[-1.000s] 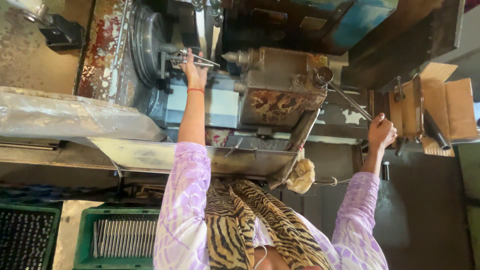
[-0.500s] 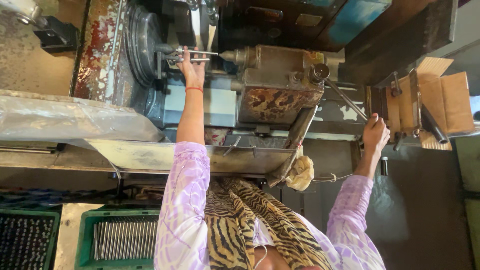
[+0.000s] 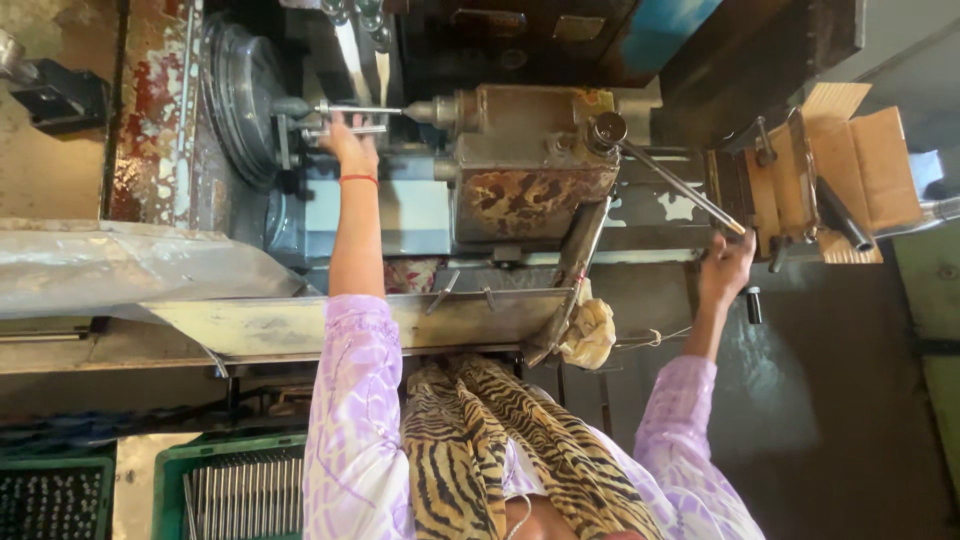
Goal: The person repeatedly picks up small metal rods from a green crate, inserts them into a grinding machine, and operates a lever to process them. After processing, the rods are placed into another crate. The person also wipes the machine and crates with a cloth during the task.
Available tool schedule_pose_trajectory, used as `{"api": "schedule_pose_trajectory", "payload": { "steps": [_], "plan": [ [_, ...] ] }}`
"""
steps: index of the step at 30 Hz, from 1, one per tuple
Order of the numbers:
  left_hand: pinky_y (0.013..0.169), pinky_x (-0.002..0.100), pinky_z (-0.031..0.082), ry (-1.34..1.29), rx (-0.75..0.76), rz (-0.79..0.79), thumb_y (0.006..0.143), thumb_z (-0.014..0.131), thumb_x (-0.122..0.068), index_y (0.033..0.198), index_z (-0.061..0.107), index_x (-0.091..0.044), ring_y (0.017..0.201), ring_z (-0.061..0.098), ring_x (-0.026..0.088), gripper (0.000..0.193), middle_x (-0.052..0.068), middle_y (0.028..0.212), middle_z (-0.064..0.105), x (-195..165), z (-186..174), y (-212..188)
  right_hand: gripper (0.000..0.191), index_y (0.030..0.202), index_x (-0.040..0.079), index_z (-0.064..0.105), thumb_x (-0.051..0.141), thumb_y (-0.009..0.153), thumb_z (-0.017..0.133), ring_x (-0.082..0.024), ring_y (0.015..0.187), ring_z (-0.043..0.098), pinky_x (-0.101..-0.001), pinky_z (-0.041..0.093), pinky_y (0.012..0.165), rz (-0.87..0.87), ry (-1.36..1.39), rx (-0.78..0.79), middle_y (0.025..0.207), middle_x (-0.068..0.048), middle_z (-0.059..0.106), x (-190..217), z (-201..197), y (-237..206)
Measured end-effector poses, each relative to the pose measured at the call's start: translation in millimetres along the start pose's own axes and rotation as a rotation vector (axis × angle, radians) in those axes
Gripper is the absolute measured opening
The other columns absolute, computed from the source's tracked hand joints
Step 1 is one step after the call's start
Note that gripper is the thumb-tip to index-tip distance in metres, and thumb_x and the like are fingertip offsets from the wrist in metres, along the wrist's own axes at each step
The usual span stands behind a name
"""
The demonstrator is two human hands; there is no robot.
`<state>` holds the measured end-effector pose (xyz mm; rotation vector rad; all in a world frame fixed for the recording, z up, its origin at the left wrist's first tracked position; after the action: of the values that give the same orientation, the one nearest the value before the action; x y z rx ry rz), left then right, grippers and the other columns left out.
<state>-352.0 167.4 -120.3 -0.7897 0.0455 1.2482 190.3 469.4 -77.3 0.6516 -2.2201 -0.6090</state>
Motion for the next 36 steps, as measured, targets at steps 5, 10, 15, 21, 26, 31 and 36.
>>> {"api": "schedule_pose_trajectory", "payload": {
  "steps": [5,10,15,21,26,31,36],
  "plan": [
    [0.047,0.034,0.046,-0.02,-0.04,0.229,0.092,0.068,-0.011,0.11,0.051,-0.006,0.051,0.045,0.015,0.025,0.003,0.073,0.045,-3,26,-20,0.048,0.109,-0.001,0.058,0.046,0.1,0.064,-0.017,0.075,0.059,-0.037,0.049,0.062,0.932,0.424,-0.162,0.097,-0.008,0.063,-31,5,-138],
    [0.049,0.024,0.038,0.227,0.563,0.344,0.101,0.065,-0.013,0.105,0.046,-0.013,0.057,0.044,0.008,0.02,0.0,0.081,0.05,4,3,-116,0.036,0.115,0.007,0.058,0.034,0.096,0.071,-0.016,0.06,0.05,-0.0321,0.035,0.048,1.624,0.678,0.008,0.08,-0.011,0.063,-9,24,-276],
    [0.067,0.023,0.04,0.588,0.732,0.441,0.106,0.071,-0.015,0.1,0.054,-0.009,0.079,0.046,0.002,0.018,-0.007,0.09,0.052,-22,-98,-184,0.033,0.114,0.008,0.062,0.037,0.098,0.069,-0.015,0.06,0.053,-0.0295,0.039,0.046,1.631,0.965,0.012,0.083,-0.009,0.066,9,26,-284],
    [0.055,0.024,0.027,0.858,0.472,0.41,0.102,0.075,-0.018,0.079,0.057,-0.006,0.064,0.037,0.003,0.032,-0.009,0.072,0.048,-84,-219,-182,0.031,0.114,0.011,0.064,0.038,0.102,0.069,-0.015,0.063,0.06,-0.0246,0.042,0.046,1.542,1.076,0.001,0.091,-0.01,0.074,16,22,-287],
    [0.05,0.033,0.038,1.409,0.297,0.947,0.089,0.083,-0.028,0.089,0.065,-0.006,0.056,0.045,0.005,0.029,0.001,0.065,0.058,-152,-289,-217,0.027,0.115,-0.001,0.065,0.021,0.1,0.064,-0.021,0.081,0.073,-0.0315,0.053,0.057,1.241,1.009,0.183,0.1,-0.01,0.072,69,38,-297],
    [0.05,0.036,0.042,1.314,0.174,0.893,0.09,0.082,-0.03,0.09,0.059,-0.006,0.054,0.049,0.015,0.034,0.003,0.061,0.055,-176,-339,-240,0.035,0.122,0.006,0.073,0.03,0.1,0.061,-0.012,0.072,0.063,-0.0241,0.05,0.061,0.766,0.842,0.995,0.092,-0.008,0.075,238,84,-349],
    [0.048,0.032,0.032,0.989,0.049,0.701,0.093,0.083,-0.026,0.065,0.05,-0.007,0.059,0.035,0.006,0.047,-0.005,0.059,0.042,-166,-383,-249,0.033,0.099,0.004,0.062,0.035,0.108,0.052,-0.007,0.052,0.042,-0.025,0.035,0.048,0.322,1.229,1.464,0.066,0.002,0.05,385,81,-397]
  ]
}}
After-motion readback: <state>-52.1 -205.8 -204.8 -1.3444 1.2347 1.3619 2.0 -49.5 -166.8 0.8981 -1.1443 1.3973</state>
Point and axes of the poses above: each hand's wrist, its own y-axis towards the middle knuckle, its own z-axis out of the palm, x = y × z, the point moved 4 cm from there along y, towards the middle knuckle
